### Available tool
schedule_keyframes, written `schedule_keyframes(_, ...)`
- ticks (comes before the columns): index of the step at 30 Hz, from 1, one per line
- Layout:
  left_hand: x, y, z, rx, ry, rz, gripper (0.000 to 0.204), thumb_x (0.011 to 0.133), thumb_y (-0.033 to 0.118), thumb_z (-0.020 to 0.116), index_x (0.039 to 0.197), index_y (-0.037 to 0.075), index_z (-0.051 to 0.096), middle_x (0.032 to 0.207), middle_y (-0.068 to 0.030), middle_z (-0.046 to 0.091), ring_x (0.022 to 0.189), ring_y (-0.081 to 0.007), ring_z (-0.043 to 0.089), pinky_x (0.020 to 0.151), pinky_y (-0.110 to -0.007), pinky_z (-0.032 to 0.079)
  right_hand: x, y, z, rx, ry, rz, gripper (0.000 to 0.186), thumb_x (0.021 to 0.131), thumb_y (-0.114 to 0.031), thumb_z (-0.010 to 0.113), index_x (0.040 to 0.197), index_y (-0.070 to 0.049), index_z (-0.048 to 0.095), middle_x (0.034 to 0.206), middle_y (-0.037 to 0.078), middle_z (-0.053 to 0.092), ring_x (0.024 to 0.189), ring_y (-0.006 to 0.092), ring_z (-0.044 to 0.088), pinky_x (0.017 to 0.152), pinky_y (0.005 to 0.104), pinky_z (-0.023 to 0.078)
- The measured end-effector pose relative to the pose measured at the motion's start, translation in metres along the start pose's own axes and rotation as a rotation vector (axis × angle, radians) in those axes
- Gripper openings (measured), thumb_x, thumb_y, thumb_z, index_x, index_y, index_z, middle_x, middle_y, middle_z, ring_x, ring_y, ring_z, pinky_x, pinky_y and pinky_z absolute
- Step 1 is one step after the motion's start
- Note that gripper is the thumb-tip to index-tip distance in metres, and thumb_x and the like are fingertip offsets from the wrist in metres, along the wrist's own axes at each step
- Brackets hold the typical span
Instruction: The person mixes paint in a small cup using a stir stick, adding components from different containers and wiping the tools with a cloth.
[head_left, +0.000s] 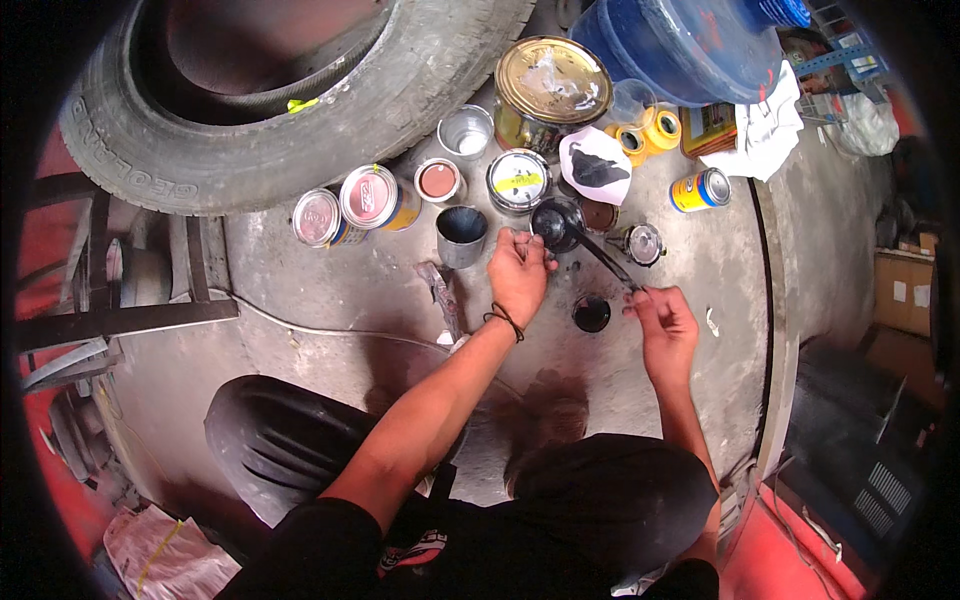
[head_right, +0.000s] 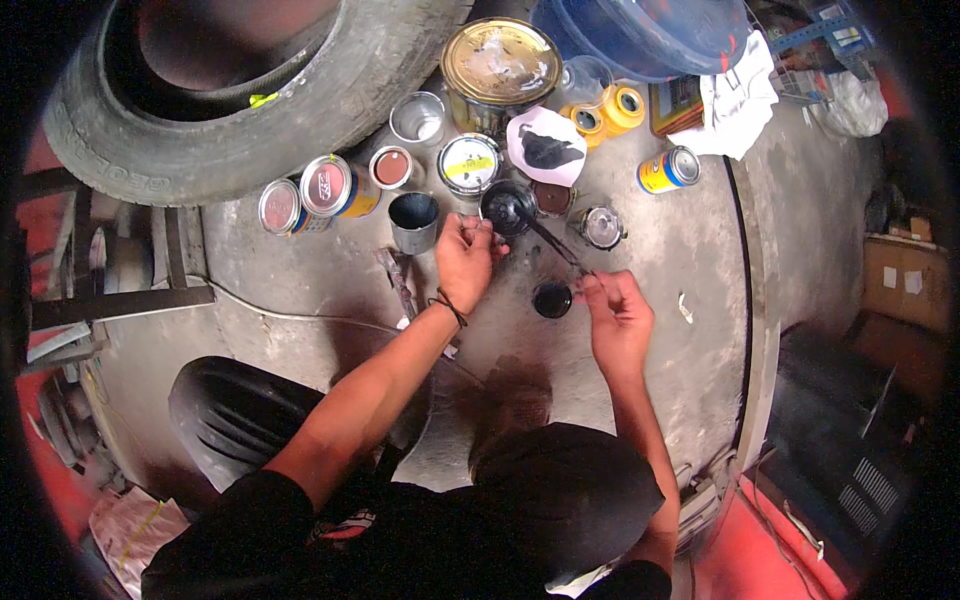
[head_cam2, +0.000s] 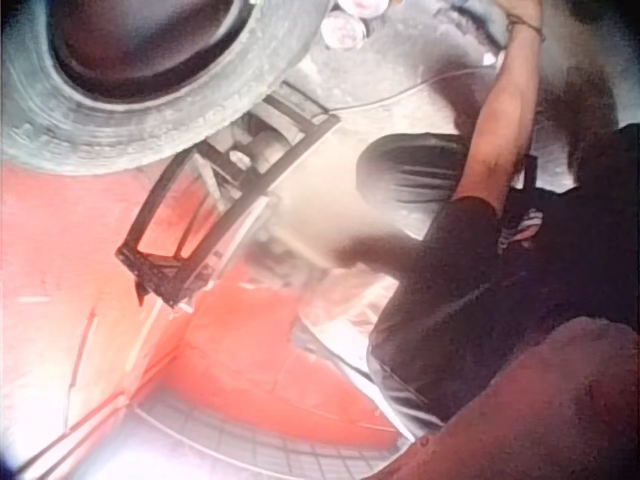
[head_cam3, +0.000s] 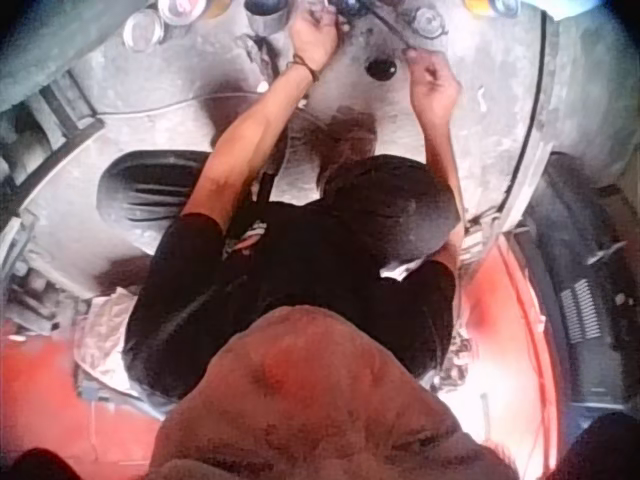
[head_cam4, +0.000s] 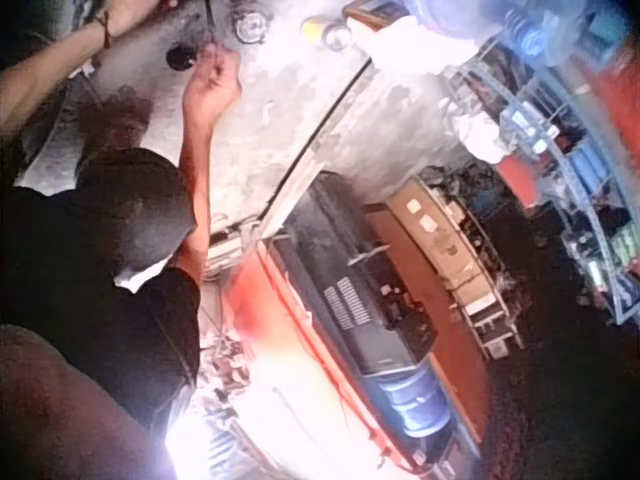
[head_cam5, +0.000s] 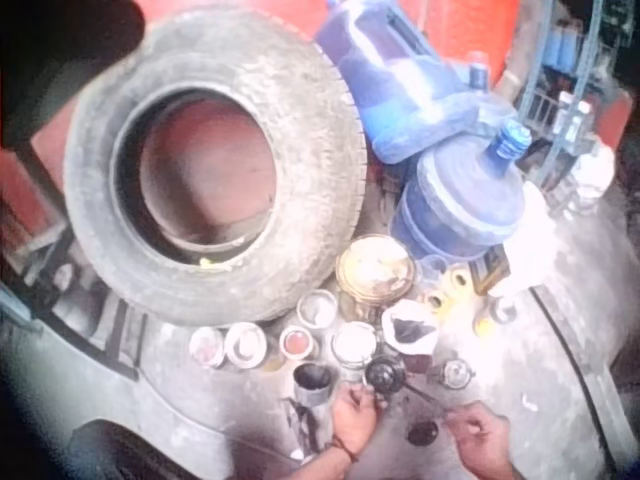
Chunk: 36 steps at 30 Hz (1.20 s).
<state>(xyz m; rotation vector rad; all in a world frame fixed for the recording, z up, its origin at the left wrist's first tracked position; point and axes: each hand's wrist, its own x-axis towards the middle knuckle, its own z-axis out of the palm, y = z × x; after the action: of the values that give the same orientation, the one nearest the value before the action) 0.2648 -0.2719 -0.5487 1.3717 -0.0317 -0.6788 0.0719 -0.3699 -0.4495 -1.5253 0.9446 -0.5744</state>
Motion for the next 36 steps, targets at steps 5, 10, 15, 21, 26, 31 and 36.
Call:
schedule_keyframes(5, 0.003, -0.003, -0.003, 0.0, -0.01, 0.01, 0.012, 0.11, 0.006, 0.062, 0.107, 0.001, 0.051, 0.085, -0.0086, 0.067, 0.069, -0.0165, 0.071, 0.06, -0.031, 0.062, 0.009, -0.006, 0.012, -0.762, -0.099, -0.662, 0.01, 0.093, -0.005, 0.078, 0.102, -0.005, 0.075, 0.109, 0.014, 0.078, 0.092, 0.0358, 0.075, 0.08, 0.0433, 0.06)
schedule_keyframes(10, 0.004, 0.001, -0.004, 0.009, 0.004, -0.027, 0.013, 0.111, 0.008, 0.063, 0.107, 0.001, 0.053, 0.084, -0.0083, 0.068, 0.067, -0.0179, 0.072, 0.057, -0.03, 0.058, -0.01, 0.01, -0.003, -0.837, -0.095, -0.647, 0.011, 0.091, -0.005, 0.079, 0.102, -0.005, 0.076, 0.105, 0.012, 0.077, 0.091, 0.0333, 0.075, 0.078, 0.0425, 0.061)
schedule_keyframes(15, -0.002, 0.011, -0.001, -0.023, 0.015, -0.064, 0.01, 0.109, 0.004, 0.062, 0.108, -0.002, 0.054, 0.084, -0.0061, 0.066, 0.068, -0.0122, 0.067, 0.061, -0.029, 0.063, -0.025, 0.011, -0.01, -0.724, -0.015, -0.614, 0.015, 0.09, -0.002, 0.082, 0.103, -0.005, 0.077, 0.105, 0.013, 0.078, 0.094, 0.0321, 0.077, 0.082, 0.0401, 0.062)
schedule_keyframes(21, -0.003, 0.012, -0.001, -0.039, -0.009, -0.048, 0.013, 0.112, 0.011, 0.06, 0.107, 0.002, 0.053, 0.082, -0.0057, 0.066, 0.066, -0.014, 0.068, 0.058, -0.029, 0.059, -0.043, 0.042, -0.013, -0.458, 0.129, -0.397, 0.013, 0.092, 0.002, 0.081, 0.104, -0.002, 0.077, 0.106, 0.015, 0.08, 0.094, 0.0257, 0.079, 0.086, 0.036, 0.062)
schedule_keyframes(26, -0.048, 0.002, -0.008, 0.234, -0.053, 0.007, 0.022, 0.114, 0.025, 0.057, 0.108, 0.004, 0.056, 0.087, -0.0121, 0.071, 0.07, -0.0254, 0.071, 0.065, -0.039, 0.059, -0.06, 0.069, -0.025, 0.146, 0.338, -0.12, 0.01, 0.099, 0.003, 0.077, 0.108, -0.001, 0.076, 0.106, 0.014, 0.081, 0.096, 0.0201, 0.078, 0.089, 0.0363, 0.063)
schedule_keyframes(31, -0.056, 0.023, 0.063, 0.921, -0.665, 0.924, 0.045, 0.095, 0.024, 0.078, 0.13, 0.003, 0.06, 0.134, -0.018, 0.065, 0.128, -0.0411, 0.06, 0.108, -0.054, 0.048, -0.074, 0.073, -0.061, 0.256, 0.601, -0.064, 0.003, 0.104, -0.001, 0.072, 0.101, -0.001, 0.071, 0.106, 0.017, 0.08, 0.094, 0.0226, 0.078, 0.091, 0.0396, 0.064)
schedule_keyframes(36, 0.003, 0.023, 0.14, 1.302, -0.833, 1.084, 0.068, 0.093, 0.036, 0.079, 0.149, 0.005, 0.054, 0.163, -0.0211, 0.043, 0.157, -0.0431, 0.033, 0.127, -0.059, 0.03, -0.098, 0.074, -0.089, 0.287, 0.679, -0.086, 0.003, 0.104, -0.003, 0.074, 0.103, -0.001, 0.072, 0.105, 0.018, 0.079, 0.099, 0.0237, 0.078, 0.093, 0.0432, 0.065)
